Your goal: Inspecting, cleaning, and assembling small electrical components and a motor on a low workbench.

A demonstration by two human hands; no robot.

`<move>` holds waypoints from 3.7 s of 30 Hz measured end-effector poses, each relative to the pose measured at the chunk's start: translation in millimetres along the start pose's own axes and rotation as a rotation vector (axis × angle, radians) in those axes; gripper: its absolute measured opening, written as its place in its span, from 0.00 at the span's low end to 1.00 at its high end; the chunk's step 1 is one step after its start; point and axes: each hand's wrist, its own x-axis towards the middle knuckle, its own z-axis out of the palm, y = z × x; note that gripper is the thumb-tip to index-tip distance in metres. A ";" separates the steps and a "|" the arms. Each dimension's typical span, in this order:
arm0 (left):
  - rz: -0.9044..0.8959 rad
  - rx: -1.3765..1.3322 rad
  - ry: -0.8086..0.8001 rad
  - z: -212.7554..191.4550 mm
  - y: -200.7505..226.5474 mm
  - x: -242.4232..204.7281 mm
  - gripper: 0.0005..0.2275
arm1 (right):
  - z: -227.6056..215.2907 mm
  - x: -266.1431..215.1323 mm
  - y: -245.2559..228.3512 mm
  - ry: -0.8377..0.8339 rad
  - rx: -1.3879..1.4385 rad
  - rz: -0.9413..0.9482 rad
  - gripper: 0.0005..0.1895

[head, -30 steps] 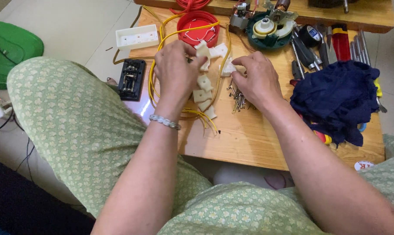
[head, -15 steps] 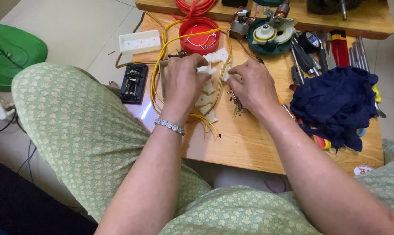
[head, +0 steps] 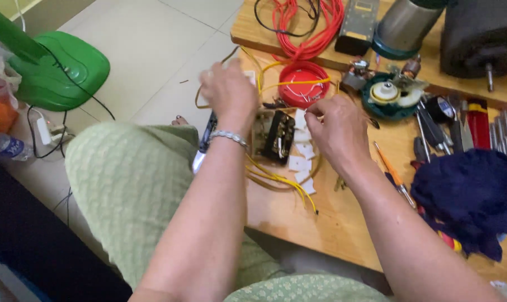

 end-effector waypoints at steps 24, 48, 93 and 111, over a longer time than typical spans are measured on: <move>-0.260 -0.208 -0.004 18.3 -55.5 30.7 0.12 | 6.3 15.5 -7.4 -0.040 0.057 0.042 0.05; 0.082 -0.297 -0.081 -7.4 16.8 -89.8 0.09 | -19.5 -64.8 37.6 0.010 0.097 0.186 0.08; -0.551 -0.706 -0.088 -22.4 -74.8 -30.6 0.14 | 19.3 -54.6 -55.7 0.078 -0.049 -0.462 0.13; -0.219 -0.431 -0.115 -22.0 -39.6 -47.3 0.15 | 3.8 -50.9 -27.2 0.086 0.172 -0.327 0.06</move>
